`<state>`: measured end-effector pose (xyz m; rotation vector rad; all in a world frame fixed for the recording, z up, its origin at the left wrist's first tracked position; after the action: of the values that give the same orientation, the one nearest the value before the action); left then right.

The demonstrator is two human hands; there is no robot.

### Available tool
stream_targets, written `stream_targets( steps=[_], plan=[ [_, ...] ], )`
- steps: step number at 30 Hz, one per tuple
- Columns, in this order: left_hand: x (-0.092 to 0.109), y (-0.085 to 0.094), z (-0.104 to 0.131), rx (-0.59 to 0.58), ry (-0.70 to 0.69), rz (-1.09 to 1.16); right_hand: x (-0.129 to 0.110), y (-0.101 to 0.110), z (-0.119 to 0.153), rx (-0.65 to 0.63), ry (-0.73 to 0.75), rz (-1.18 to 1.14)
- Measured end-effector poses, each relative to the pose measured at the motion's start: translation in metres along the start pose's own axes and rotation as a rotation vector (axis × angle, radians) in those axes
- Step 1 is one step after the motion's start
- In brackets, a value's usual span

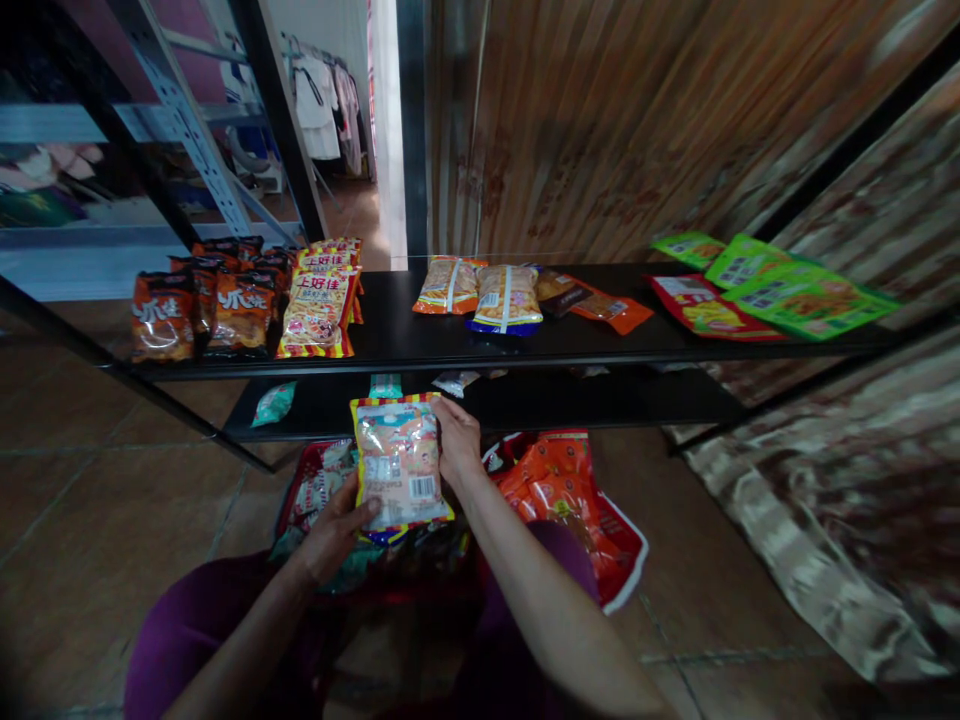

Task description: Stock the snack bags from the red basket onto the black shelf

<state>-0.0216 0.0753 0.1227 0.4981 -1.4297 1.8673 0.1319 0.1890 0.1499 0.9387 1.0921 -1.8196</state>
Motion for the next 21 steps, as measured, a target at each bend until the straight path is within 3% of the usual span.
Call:
stream_targets(
  steps=[5,10,14,17,21],
  plan=[
    [0.008,0.003,0.000,0.029,-0.013,0.058,-0.007,-0.008,0.003,-0.183,0.071,0.124],
    [0.021,0.001,-0.003,0.052,-0.060,0.122,-0.002,-0.005,0.033,-0.437,-0.006,0.363],
    [0.023,-0.001,-0.004,0.099,-0.067,0.154,0.000,0.000,0.054,-0.570,0.059,0.489],
    [0.021,-0.004,-0.003,0.104,-0.058,0.160,0.004,0.002,0.056,-0.574,0.091,0.463],
    [0.020,-0.011,-0.001,0.077,-0.048,0.195,0.007,0.014,0.048,-0.405,0.100,0.420]
  ],
)
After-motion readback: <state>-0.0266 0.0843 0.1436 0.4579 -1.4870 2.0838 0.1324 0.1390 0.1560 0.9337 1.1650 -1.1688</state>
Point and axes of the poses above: each hand's wrist, its own z-axis away from the middle knuckle, its own y-axis out of the back of the hand, x = y × z, the point moved 8 cm from there along -z, towards the middle knuckle, and after that the axes turned 12 degrees about z, right-handed, at the moved point
